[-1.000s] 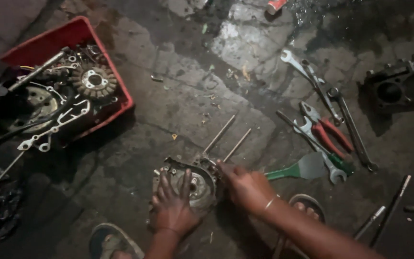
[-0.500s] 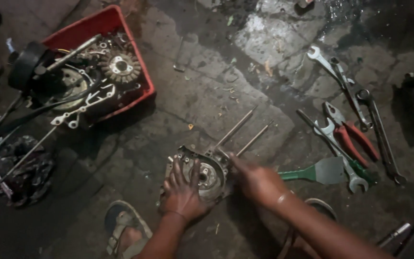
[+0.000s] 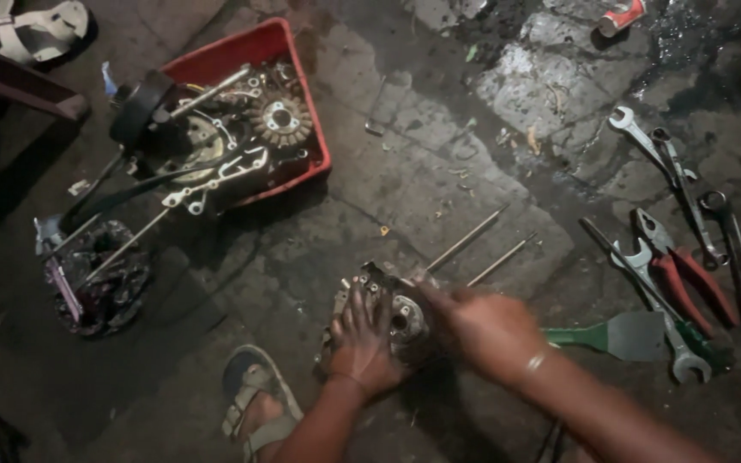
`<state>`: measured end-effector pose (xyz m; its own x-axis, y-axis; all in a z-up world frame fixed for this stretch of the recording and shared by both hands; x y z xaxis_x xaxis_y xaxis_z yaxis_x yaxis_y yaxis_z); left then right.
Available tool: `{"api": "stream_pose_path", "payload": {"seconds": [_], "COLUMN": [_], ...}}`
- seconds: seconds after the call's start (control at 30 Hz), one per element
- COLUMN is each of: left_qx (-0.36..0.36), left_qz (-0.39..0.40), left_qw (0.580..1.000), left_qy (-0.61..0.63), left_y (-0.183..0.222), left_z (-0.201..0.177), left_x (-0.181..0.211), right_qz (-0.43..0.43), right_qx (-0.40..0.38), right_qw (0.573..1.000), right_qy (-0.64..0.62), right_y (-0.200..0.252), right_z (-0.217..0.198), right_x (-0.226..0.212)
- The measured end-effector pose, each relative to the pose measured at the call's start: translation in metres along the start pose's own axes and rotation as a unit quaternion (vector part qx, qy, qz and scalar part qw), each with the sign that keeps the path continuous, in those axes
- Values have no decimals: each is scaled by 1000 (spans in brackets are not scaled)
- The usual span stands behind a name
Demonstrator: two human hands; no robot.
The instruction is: Cleaning and repairing parts of a motorcycle engine on a workshop floor.
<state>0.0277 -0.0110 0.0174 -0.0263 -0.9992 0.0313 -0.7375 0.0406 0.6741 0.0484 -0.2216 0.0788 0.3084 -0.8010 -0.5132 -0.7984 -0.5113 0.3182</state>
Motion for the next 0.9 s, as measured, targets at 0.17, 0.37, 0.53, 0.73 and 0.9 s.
{"api": "stream_pose_path", "payload": {"seconds": [0.17, 0.37, 0.53, 0.73, 0.9], "left_qx": [23, 62, 137, 116, 115], "left_qz": [12, 36, 65, 72, 69], "left_qw": [1000, 997, 988, 987, 990], "left_qy": [-7, 23, 28, 82, 52], "left_y": [-4, 1, -9, -7, -13], "left_z": [2, 4, 26, 20, 29], "left_x": [-5, -12, -18, -18, -18], "right_qz": [39, 117, 100, 198, 231], "right_qx": [-66, -164, -103, -153, -171], "right_qw": [997, 979, 989, 967, 957], "right_qy": [7, -21, -25, -48, -38], "right_y": [30, 92, 31, 41, 106], "right_z": [60, 54, 21, 59, 74], "right_x": [20, 29, 3, 12, 46]}}
Point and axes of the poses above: each hand's wrist, its own y-axis away from the middle knuckle, its own z-axis out of the palm, x = y × z, the point moved 1 cm from there along -y, towards the middle knuckle, and after that the axes turned 9 degrees about -z, right-handed, at the moved point
